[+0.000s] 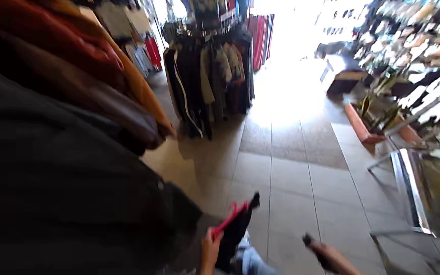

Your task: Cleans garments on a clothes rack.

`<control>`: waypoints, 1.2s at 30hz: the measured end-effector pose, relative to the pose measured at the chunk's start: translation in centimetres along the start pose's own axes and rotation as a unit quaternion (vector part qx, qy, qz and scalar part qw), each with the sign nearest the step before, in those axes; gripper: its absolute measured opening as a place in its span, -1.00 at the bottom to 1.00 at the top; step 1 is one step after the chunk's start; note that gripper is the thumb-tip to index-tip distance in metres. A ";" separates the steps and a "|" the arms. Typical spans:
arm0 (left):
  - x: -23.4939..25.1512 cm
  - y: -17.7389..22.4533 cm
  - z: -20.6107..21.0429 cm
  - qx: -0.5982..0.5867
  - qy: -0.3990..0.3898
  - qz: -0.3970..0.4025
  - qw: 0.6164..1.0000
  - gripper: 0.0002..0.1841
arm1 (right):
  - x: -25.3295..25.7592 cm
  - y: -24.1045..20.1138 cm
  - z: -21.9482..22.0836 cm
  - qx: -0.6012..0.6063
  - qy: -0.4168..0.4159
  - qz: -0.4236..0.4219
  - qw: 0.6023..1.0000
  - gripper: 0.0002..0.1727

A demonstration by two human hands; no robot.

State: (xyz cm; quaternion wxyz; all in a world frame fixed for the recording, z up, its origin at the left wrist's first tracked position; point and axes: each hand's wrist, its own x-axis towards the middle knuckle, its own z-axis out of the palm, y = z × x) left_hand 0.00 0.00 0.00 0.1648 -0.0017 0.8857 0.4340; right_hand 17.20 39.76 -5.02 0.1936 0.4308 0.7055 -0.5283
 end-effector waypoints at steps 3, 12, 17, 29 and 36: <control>-2.5 4.3 1.2 -0.120 0.026 0.016 0.992 -0.60 | -2.3 -1.1 -2.0 0.053 0.024 -0.010 0.998 -0.54; -14.7 15.8 3.4 -0.470 0.078 0.009 0.879 -0.75 | -20.8 -14.7 5.9 -0.198 0.051 -0.740 0.641 -0.56; -22.8 20.2 5.2 -0.529 0.150 0.021 0.835 -0.75 | -13.5 -14.1 -12.2 -0.241 0.265 -0.575 0.735 -0.53; -34.9 26.3 11.7 -0.504 0.270 0.033 0.820 -0.76 | -9.4 -7.2 -23.2 -0.148 0.135 -0.550 0.811 -0.55; -37.9 26.5 12.3 -0.540 0.260 0.072 0.797 -0.62 | -18.0 -6.2 -18.3 -0.108 0.145 -0.676 0.714 -0.47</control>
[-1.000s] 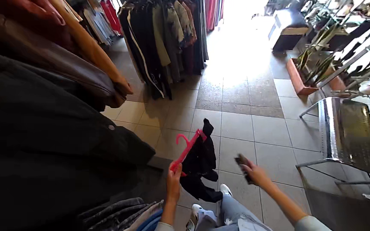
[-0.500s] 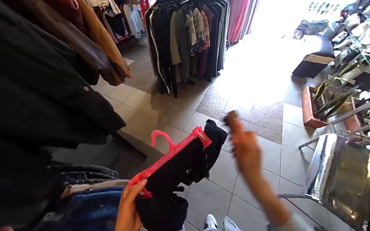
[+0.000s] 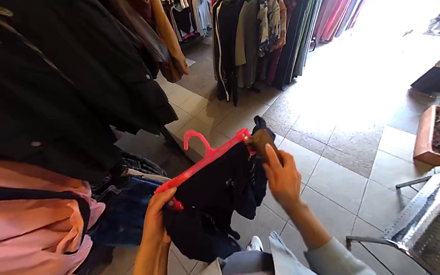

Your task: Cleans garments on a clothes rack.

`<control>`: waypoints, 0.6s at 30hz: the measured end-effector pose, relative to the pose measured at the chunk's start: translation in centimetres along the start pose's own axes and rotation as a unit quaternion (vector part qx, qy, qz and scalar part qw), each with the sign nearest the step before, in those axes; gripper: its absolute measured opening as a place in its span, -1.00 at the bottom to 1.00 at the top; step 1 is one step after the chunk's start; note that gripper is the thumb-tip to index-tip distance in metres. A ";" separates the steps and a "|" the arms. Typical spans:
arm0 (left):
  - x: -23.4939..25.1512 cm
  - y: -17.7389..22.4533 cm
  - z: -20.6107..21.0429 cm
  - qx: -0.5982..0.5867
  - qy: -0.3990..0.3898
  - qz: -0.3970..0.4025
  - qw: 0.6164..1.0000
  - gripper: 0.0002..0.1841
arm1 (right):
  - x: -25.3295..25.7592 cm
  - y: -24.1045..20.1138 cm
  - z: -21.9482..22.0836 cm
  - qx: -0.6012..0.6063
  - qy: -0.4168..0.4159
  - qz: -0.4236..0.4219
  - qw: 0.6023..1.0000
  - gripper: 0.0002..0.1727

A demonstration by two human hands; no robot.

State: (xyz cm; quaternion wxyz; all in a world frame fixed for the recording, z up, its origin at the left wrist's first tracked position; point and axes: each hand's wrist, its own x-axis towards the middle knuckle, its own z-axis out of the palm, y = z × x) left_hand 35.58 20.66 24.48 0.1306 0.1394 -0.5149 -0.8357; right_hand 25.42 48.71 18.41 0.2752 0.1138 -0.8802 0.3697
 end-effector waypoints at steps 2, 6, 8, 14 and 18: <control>-0.9 1.5 -1.3 0.018 -0.014 0.019 1.000 -0.66 | -1.0 5.0 -0.3 -0.035 -0.121 0.128 0.984 -0.46; -1.5 3.8 -3.2 0.028 -0.017 0.053 0.998 -0.78 | -1.1 10.5 -2.5 0.176 -0.042 0.369 0.912 -0.40; -1.5 4.4 -4.0 0.024 -0.012 0.058 0.998 -0.82 | -0.2 5.8 -3.1 0.329 0.038 0.369 0.869 -0.61; -0.5 9.6 -5.8 0.112 -0.049 0.114 0.986 -0.71 | 5.5 -12.7 -1.6 0.293 -0.182 0.040 0.938 -0.35; -0.4 15.2 -7.1 0.151 -0.078 0.178 0.969 -0.71 | 8.8 -21.4 3.5 0.155 -0.142 -0.149 0.966 -0.35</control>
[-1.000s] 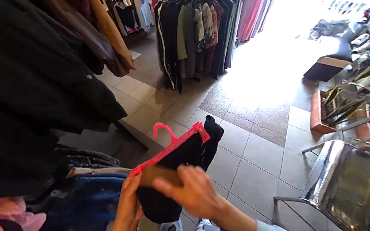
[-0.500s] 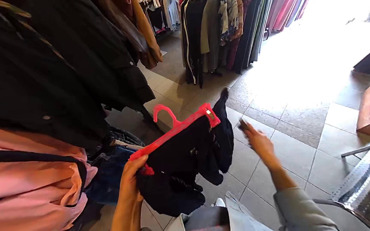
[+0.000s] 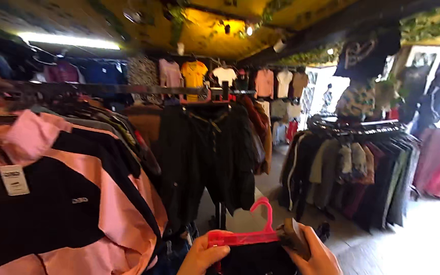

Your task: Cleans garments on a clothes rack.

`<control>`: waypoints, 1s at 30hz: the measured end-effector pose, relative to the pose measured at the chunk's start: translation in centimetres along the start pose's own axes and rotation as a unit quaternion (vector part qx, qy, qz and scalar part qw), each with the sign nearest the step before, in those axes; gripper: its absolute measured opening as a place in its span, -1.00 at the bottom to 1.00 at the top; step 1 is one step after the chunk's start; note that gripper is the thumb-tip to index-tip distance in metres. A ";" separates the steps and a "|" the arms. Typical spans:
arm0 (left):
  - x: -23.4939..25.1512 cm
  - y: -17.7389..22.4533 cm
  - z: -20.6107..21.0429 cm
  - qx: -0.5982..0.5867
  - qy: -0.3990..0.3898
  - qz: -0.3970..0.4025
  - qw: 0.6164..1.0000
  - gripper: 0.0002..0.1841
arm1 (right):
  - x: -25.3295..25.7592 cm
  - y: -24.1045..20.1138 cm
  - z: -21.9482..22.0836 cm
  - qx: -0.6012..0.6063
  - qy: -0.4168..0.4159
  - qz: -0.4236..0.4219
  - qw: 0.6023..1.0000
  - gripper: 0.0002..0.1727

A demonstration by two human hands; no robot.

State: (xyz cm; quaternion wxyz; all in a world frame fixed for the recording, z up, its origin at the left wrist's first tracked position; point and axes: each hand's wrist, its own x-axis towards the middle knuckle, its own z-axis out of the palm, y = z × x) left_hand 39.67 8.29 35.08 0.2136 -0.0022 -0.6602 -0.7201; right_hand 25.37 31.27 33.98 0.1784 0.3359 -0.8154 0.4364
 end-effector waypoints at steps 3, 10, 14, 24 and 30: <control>2.0 3.0 -3.5 0.054 -0.008 0.043 0.998 -0.71 | 4.7 -3.0 2.9 -0.028 0.040 -0.055 0.997 -0.41; 6.6 7.2 -10.0 0.136 0.012 0.023 0.990 -0.67 | 12.7 -6.9 9.6 -0.074 0.050 -0.146 0.985 -0.49; 11.2 10.7 -13.3 0.426 0.026 -0.065 0.902 -0.46 | 20.2 -6.9 10.5 -0.122 0.092 -0.195 0.969 -0.50; 26.2 17.3 -18.6 0.570 0.192 0.056 0.797 -0.76 | 40.2 -9.6 9.4 -0.166 -0.003 -0.148 0.975 -0.46; 31.7 17.7 -21.0 0.526 0.319 0.129 0.778 -0.75 | 48.9 -11.1 12.4 -0.150 -0.031 -0.153 0.976 -0.41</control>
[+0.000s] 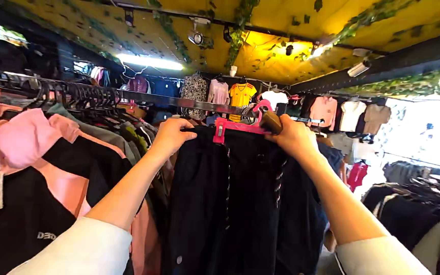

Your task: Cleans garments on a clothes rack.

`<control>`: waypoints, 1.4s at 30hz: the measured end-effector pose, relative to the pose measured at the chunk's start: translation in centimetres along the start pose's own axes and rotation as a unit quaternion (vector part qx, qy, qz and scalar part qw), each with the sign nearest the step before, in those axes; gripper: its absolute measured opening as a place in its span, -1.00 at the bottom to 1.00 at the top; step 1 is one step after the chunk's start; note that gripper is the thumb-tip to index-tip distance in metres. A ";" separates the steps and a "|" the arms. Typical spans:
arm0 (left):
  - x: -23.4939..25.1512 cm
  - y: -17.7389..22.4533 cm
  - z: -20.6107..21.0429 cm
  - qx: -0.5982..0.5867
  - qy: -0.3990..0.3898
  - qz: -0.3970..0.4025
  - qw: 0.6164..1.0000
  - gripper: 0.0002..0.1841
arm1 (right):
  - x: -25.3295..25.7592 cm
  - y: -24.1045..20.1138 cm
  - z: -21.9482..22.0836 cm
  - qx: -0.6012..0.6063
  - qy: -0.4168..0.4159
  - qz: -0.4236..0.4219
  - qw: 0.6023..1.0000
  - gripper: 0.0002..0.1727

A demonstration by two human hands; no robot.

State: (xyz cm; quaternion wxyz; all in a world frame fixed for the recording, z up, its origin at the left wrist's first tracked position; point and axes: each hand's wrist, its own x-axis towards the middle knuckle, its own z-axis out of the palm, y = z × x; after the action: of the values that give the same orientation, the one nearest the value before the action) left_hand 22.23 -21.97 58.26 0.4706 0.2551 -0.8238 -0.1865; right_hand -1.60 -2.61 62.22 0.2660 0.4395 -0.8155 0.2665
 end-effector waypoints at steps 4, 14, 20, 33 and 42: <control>2.3 -1.0 1.2 0.005 0.013 -0.020 1.000 -0.76 | 2.6 0.2 2.4 0.021 0.009 -0.003 1.000 -0.44; 3.8 -3.1 2.1 0.013 -0.009 -0.017 1.000 -0.73 | 4.1 0.2 2.6 0.030 -0.003 0.015 0.999 -0.32; 3.9 -1.5 2.1 0.055 -0.006 -0.025 0.998 -0.71 | 5.7 0.7 2.8 0.081 -0.004 0.025 0.996 -0.18; 0.6 -2.4 3.3 0.103 0.023 0.014 0.994 -0.73 | 1.9 2.0 4.1 0.192 0.082 0.003 0.978 -0.34; -7.0 -0.7 11.2 -0.069 -0.034 -0.005 0.997 -0.53 | -15.4 6.3 9.1 0.574 0.218 0.124 0.779 -0.78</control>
State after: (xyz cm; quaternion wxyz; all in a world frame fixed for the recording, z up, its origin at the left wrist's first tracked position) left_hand 15.63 -17.63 47.60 0.4576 0.2195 -0.8234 -0.2538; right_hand -1.56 3.08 44.12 0.0998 0.3360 -0.4787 0.8050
